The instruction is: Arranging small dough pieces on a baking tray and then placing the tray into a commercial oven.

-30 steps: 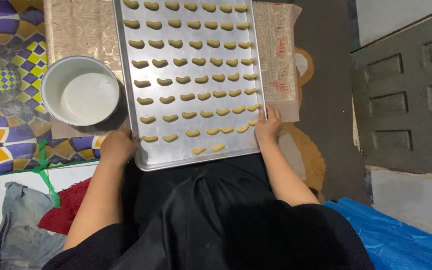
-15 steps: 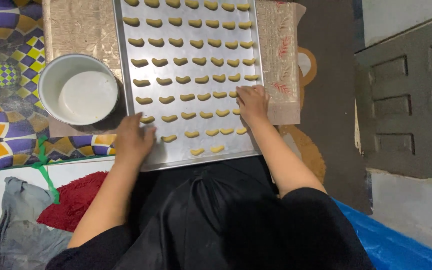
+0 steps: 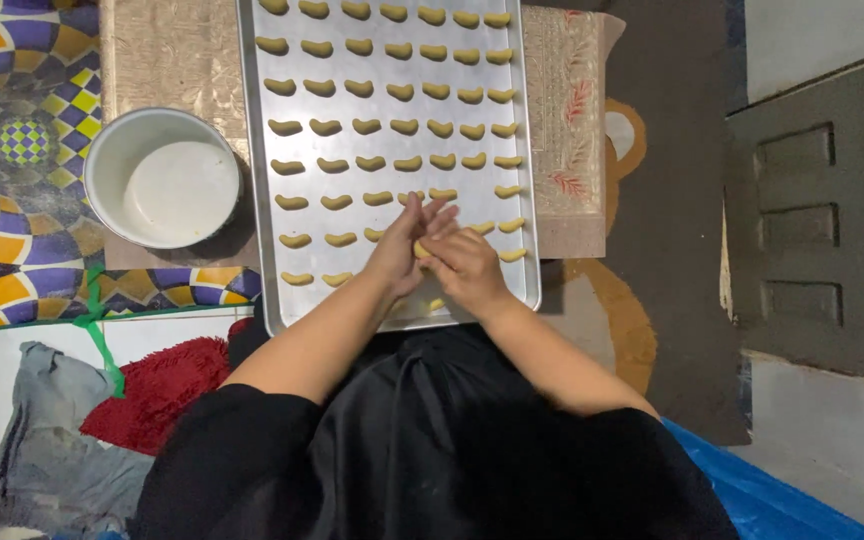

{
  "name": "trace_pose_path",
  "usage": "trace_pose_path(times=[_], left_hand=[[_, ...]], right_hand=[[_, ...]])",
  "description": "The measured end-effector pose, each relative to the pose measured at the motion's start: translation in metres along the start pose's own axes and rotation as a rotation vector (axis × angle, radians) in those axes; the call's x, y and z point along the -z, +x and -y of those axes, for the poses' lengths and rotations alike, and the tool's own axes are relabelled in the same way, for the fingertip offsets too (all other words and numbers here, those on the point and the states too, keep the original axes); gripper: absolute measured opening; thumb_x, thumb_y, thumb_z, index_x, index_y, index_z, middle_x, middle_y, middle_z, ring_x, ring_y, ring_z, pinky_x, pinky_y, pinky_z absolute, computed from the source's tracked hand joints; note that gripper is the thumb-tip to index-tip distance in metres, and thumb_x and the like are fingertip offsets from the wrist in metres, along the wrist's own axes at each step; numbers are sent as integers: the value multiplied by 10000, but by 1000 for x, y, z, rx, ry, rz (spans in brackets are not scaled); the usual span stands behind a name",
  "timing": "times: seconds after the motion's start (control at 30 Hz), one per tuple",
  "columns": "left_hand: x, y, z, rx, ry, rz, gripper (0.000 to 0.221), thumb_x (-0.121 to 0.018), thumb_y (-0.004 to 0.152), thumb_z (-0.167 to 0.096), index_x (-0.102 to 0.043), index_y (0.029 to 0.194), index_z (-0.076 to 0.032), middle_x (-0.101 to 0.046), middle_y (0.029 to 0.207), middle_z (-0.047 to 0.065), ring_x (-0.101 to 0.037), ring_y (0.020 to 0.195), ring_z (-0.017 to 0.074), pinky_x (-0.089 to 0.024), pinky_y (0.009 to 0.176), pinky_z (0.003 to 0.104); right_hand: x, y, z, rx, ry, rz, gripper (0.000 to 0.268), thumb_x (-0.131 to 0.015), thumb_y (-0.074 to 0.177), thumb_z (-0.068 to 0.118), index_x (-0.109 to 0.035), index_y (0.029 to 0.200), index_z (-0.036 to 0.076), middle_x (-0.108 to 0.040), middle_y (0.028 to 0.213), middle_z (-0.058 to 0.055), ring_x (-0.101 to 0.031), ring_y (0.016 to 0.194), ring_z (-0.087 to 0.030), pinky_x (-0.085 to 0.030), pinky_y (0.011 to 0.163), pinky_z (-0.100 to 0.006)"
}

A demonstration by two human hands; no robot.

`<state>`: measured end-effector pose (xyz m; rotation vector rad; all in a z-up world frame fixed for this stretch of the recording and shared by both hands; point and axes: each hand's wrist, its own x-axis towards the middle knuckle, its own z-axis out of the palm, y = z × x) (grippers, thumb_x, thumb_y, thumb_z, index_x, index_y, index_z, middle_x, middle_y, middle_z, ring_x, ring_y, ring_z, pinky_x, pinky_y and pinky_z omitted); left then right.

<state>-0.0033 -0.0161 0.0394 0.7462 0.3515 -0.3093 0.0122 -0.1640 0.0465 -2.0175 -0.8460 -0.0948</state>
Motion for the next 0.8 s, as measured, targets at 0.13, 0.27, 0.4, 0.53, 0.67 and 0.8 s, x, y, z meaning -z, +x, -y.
trace_pose_path(times=[0.13,0.27,0.4,0.53,0.67,0.8], left_hand=[[19,13,34,122,-407,82,914,-325,1008,-676,-236,1591,22,-386,1544,272,-406,1414,395,-396,1136,534],[39,23,62,225,-569,177,1060,-222,930,-816,-321,1545,42,-530,1438,254,-574,1282,400,-501,1073,488],[-7,-8,21,234,-681,231,1181,-209,835,-906,-376,1508,50,-608,1330,256,-626,1195,402,-524,1026,523],[-16,-21,4,174,-520,29,1062,-317,785,-927,-560,1380,-82,-638,1223,111,-600,1090,300,-481,1020,411],[-43,-50,-19,329,-368,-39,1247,-209,682,-997,-507,1476,-83,-540,1464,132,-467,1380,332,-320,1207,493],[-12,-21,36,239,-168,85,1315,-221,631,-1046,-511,1479,-84,-547,1443,192,-522,1326,361,-386,1161,507]], right_hand=[[-2,0,11,228,-353,-144,185,-774,894,369,-802,1021,238,-689,935,26,-616,844,-225,-470,756,-337],[4,-1,-12,119,-210,-67,259,-735,878,550,-804,934,307,-576,1317,-31,-550,1113,-313,-421,982,-413],[11,31,29,93,-198,-44,755,-275,1010,703,-667,1302,128,-464,1459,-236,-487,1289,-470,-411,1069,-543],[-17,9,52,101,-337,331,1006,-475,737,486,-269,1581,-19,-274,1615,-283,-246,1481,-520,-201,1169,-658],[-14,10,26,-326,-382,429,1384,-875,546,110,11,1577,-146,-167,1574,-473,-106,1475,-621,-107,1114,-781],[-11,15,46,-295,-243,280,1160,-662,728,-102,102,1600,-64,100,1650,-375,118,1495,-587,33,1154,-768]])
